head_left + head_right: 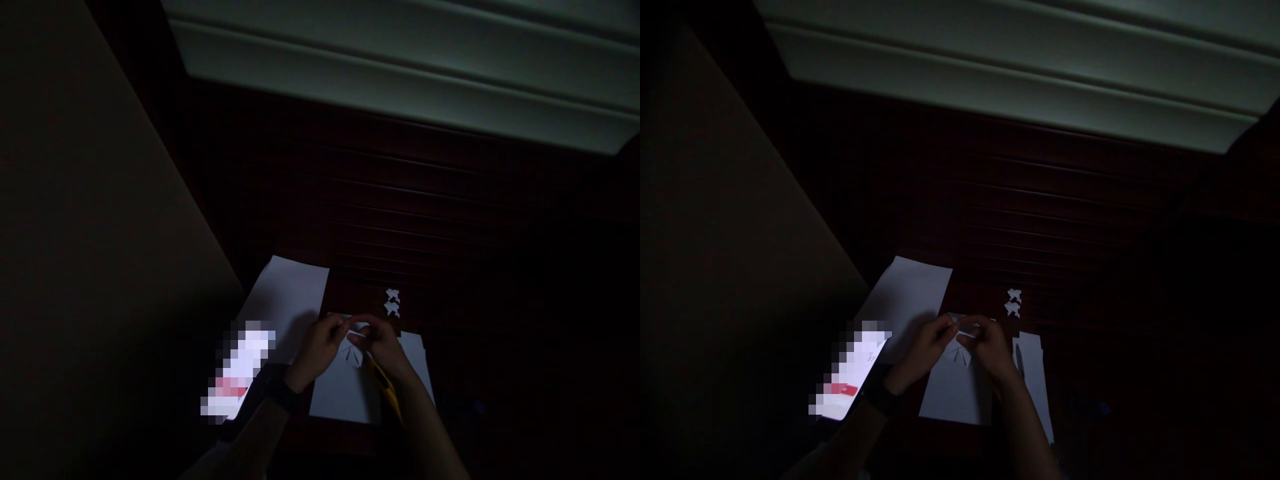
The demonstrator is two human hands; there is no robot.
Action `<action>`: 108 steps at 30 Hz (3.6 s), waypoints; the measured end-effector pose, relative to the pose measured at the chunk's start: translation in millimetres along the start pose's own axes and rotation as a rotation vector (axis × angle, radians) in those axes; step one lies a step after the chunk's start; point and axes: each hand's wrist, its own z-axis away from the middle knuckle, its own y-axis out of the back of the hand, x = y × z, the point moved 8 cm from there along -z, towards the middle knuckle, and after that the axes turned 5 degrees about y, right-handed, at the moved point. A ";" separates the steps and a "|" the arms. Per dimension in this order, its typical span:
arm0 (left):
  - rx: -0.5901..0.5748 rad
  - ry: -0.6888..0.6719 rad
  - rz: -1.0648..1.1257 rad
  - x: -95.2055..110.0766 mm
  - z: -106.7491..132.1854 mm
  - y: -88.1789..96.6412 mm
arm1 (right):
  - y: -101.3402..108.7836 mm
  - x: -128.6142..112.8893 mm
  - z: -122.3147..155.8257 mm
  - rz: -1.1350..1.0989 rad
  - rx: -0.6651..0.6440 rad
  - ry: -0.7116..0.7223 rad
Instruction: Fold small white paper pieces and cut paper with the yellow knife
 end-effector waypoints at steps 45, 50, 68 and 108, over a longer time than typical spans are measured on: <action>0.151 0.204 0.415 -17.3 -2.7 18.2 | -10.1 -6.2 1.6 0.051 0.074 0.073; 0.106 0.214 0.455 -10.6 -2.9 14.4 | -5.5 -2.0 0.0 0.091 0.113 0.068; 0.007 0.254 0.620 -20.4 3.0 -0.6 | -11.3 -9.0 11.7 0.125 0.101 0.197; 0.008 0.225 0.637 26.5 123.9 -3.8 | -27.0 -11.8 126.1 0.078 0.189 0.276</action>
